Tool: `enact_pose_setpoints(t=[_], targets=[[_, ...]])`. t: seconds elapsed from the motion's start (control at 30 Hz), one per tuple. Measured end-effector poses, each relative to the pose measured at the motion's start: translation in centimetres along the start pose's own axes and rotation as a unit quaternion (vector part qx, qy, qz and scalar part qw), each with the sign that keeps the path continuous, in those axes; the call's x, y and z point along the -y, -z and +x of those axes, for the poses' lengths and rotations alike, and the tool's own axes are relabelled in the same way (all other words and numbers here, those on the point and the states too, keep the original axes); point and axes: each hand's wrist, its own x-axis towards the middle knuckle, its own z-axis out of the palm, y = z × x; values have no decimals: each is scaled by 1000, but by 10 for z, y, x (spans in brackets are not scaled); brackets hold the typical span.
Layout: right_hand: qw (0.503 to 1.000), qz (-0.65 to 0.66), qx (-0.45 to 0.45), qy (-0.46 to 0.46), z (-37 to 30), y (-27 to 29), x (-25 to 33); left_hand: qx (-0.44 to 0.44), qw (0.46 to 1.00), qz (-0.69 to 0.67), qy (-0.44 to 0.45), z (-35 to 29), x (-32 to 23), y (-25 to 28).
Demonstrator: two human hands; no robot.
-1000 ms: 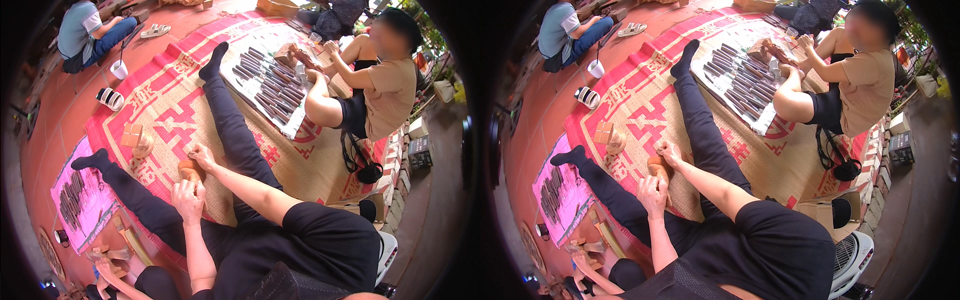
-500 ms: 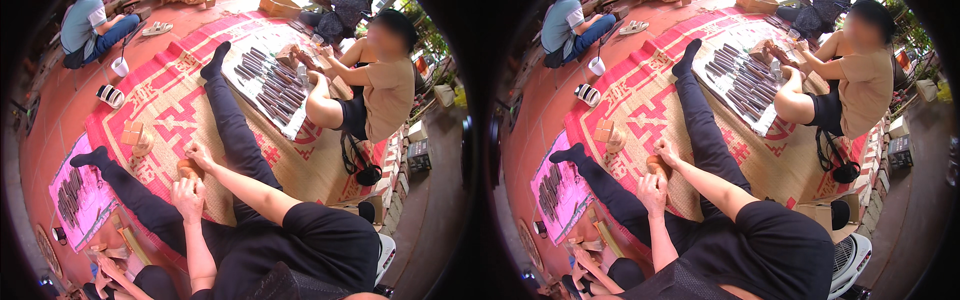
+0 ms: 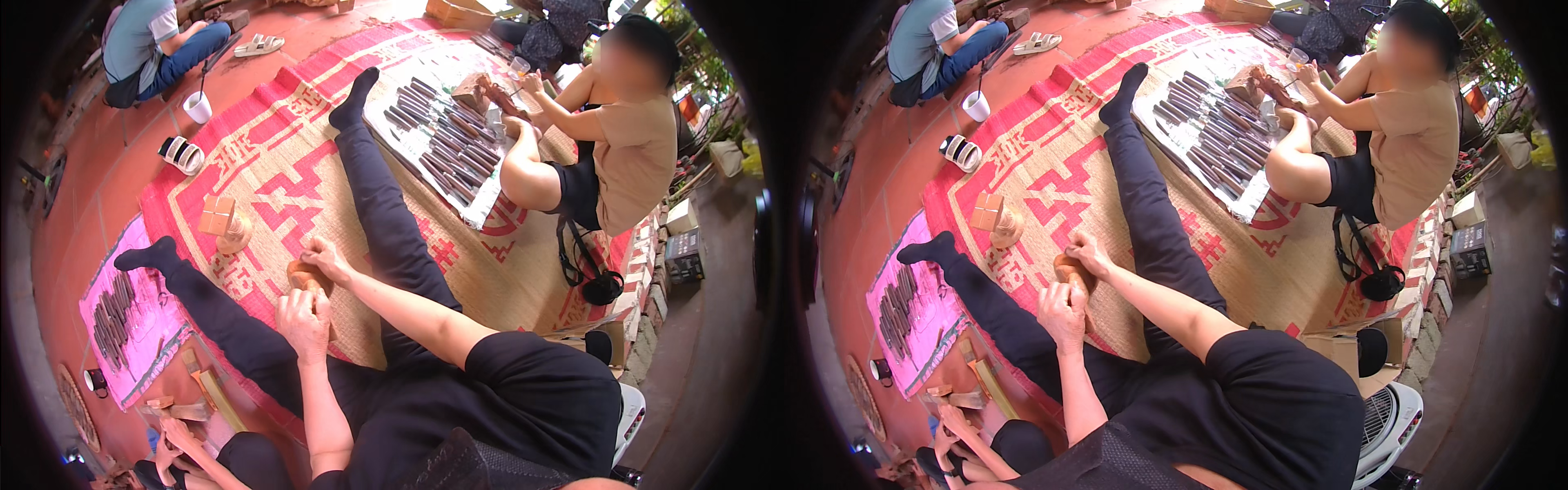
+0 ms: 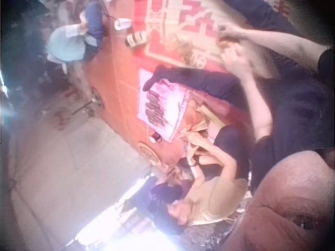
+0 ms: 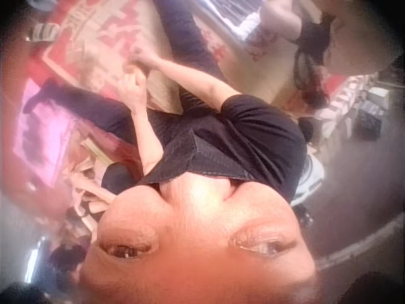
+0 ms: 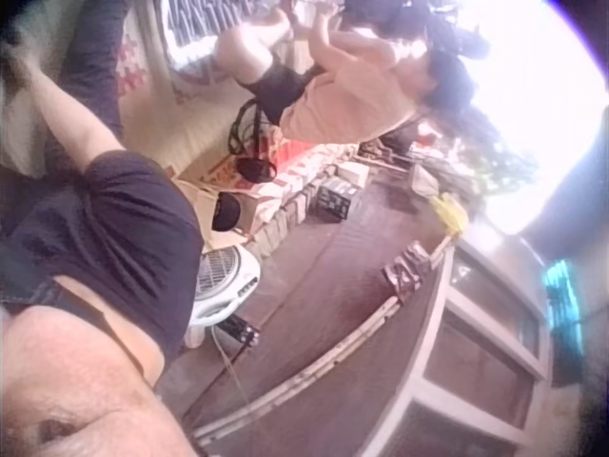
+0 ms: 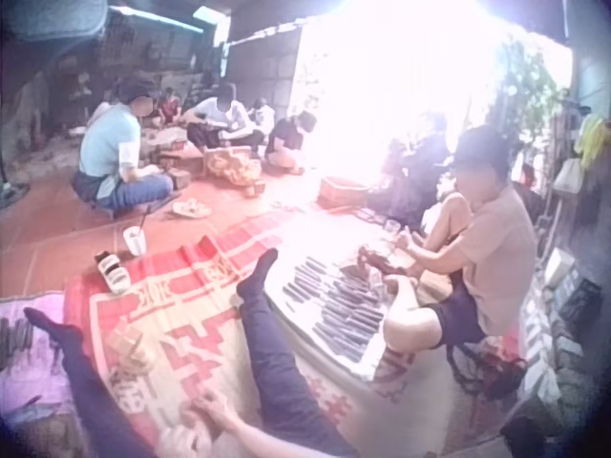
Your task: The person is sitting on a mat and carving a small wooden object using a knife. They hold the wood with their left hand and use the knife in their right hand to shape it. Other people are sitting nearby, also working on similar wooden items.
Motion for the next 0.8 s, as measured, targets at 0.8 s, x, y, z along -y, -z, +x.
enact_pose_setpoints(t=[0.8], targets=[[992, -16, -100, -77, 14, 3, -6, -24, 999, -25, 27, 5, 2, 0]])
